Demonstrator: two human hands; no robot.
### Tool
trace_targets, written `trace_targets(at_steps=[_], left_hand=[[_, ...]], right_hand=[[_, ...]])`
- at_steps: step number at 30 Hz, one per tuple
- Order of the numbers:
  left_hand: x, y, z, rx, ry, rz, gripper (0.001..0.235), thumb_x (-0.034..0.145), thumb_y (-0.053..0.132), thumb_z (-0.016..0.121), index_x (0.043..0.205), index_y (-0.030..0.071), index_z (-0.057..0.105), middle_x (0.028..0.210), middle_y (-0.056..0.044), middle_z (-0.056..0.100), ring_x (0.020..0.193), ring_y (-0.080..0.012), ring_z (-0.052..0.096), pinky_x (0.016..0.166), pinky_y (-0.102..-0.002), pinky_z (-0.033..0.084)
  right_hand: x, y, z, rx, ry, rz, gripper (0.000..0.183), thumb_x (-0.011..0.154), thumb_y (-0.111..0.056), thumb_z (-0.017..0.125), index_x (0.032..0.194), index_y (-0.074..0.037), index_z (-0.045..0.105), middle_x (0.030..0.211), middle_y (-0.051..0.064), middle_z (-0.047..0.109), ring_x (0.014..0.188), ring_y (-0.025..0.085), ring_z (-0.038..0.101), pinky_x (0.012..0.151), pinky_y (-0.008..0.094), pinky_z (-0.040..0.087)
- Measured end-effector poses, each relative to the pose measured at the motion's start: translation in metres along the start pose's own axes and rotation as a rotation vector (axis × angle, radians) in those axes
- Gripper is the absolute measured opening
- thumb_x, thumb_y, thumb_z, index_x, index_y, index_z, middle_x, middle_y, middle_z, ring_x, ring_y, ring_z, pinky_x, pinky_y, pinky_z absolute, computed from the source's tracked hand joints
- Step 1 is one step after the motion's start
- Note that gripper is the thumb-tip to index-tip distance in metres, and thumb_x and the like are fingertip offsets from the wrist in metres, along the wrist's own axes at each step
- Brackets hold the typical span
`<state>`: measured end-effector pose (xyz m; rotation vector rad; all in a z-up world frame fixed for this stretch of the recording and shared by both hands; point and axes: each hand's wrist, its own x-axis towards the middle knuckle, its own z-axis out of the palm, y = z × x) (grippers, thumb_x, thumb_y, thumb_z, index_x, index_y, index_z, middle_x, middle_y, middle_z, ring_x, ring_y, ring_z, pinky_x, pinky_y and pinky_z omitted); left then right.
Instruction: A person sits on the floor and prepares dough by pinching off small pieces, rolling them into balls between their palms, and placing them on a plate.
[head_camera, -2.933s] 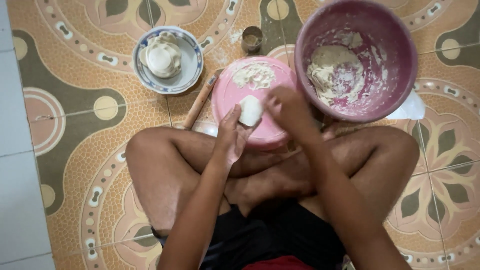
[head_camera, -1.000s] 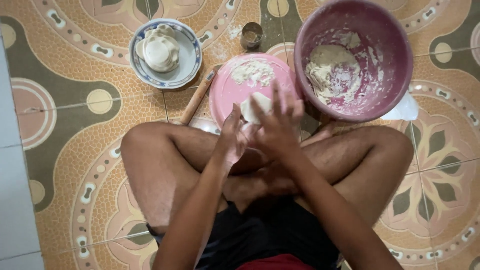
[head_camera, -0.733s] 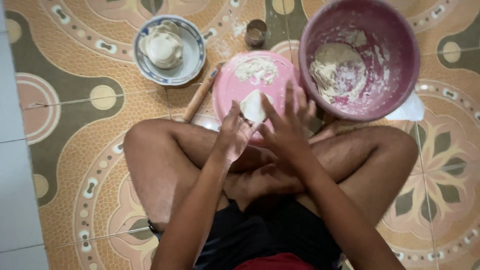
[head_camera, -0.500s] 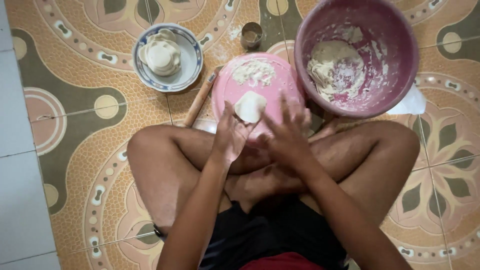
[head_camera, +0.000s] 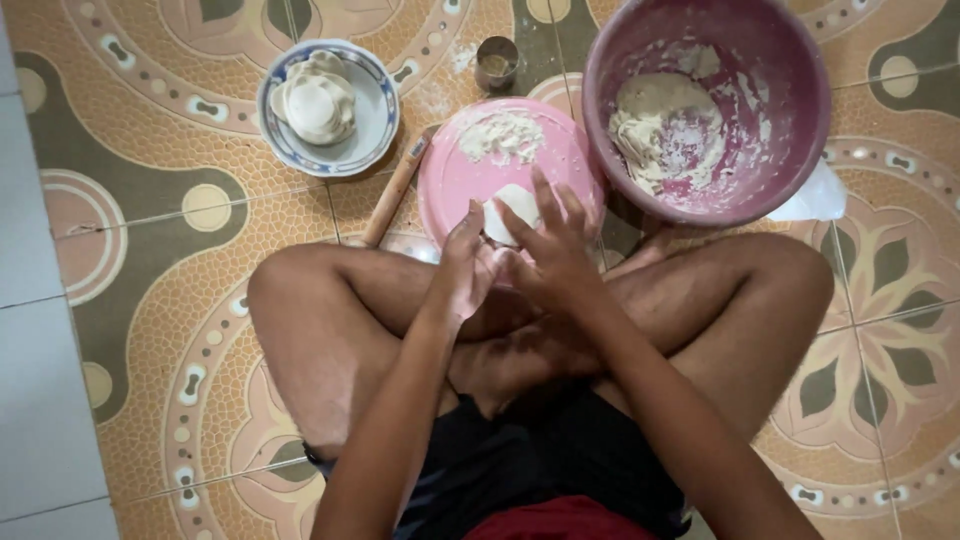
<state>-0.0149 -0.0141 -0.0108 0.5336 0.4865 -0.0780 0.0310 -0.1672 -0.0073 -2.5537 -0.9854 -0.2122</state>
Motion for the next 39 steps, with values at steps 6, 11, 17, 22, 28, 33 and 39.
trace_targets(at_steps=[6,11,17,22,28,33,39], left_hand=[[-0.002,0.005,-0.003,0.248,-0.052,-0.008,0.04,0.103,0.022,0.064,0.138,0.004,0.06,0.127,-0.02,0.067,0.115,-0.0337,0.068,0.098,-0.052,0.058],[-0.032,0.034,0.023,0.799,-0.02,0.107,0.039,0.101,0.022,0.056,0.139,0.014,0.06,0.109,-0.014,0.073,0.104,-0.0259,0.071,0.095,-0.042,0.059],[-0.025,0.082,0.016,1.165,0.262,0.393,0.041,0.098,0.034,0.068,0.133,0.012,0.064,0.127,-0.02,0.065,0.119,-0.0382,0.066,0.102,-0.047,0.054],[0.007,0.117,-0.026,1.717,0.191,0.535,0.029,0.096,0.02,0.071,0.114,-0.002,0.069,0.101,-0.025,0.062,0.103,-0.0491,0.063,0.091,-0.056,0.053],[0.05,0.114,-0.085,2.049,0.411,0.133,0.038,0.085,0.031,0.079,0.112,0.005,0.069,0.102,-0.017,0.059,0.101,-0.0461,0.068,0.085,-0.061,0.056],[0.08,0.102,-0.107,2.158,0.473,0.267,0.028,0.088,0.025,0.074,0.101,0.001,0.072,0.094,-0.018,0.064,0.087,-0.0458,0.071,0.073,-0.062,0.058],[0.044,0.101,-0.075,2.077,0.444,0.494,0.022,0.092,0.017,0.066,0.101,-0.004,0.063,0.095,-0.022,0.063,0.083,-0.0518,0.07,0.073,-0.064,0.056]], right_hand=[[0.016,0.005,-0.05,0.847,-0.245,0.753,0.038,0.086,-0.039,0.083,0.115,-0.016,0.078,0.087,0.007,0.073,0.073,0.016,0.067,0.064,0.029,0.051],[0.042,-0.013,-0.078,0.617,-0.255,0.817,0.016,0.08,-0.029,0.078,0.094,-0.021,0.078,0.071,-0.001,0.07,0.066,0.013,0.068,0.06,0.028,0.053],[0.046,0.056,-0.032,0.272,-0.19,0.616,0.026,0.083,-0.041,0.081,0.103,-0.025,0.077,0.085,0.001,0.075,0.085,0.022,0.075,0.071,0.035,0.058],[0.055,0.033,-0.038,0.685,-0.18,0.694,0.024,0.087,-0.019,0.075,0.106,-0.004,0.076,0.068,0.013,0.07,0.055,0.021,0.073,0.052,0.03,0.059],[0.036,0.051,-0.032,0.268,-0.207,0.696,0.032,0.093,-0.04,0.071,0.11,-0.013,0.078,0.094,0.015,0.075,0.097,0.038,0.072,0.08,0.048,0.058],[0.029,0.052,0.001,0.153,-0.261,0.375,0.024,0.09,-0.03,0.074,0.096,-0.008,0.075,0.09,0.017,0.069,0.097,0.039,0.069,0.084,0.047,0.055],[0.035,0.015,-0.016,0.188,-0.209,0.305,0.028,0.091,-0.027,0.075,0.107,-0.004,0.071,0.091,0.016,0.065,0.095,0.039,0.069,0.085,0.049,0.056]])
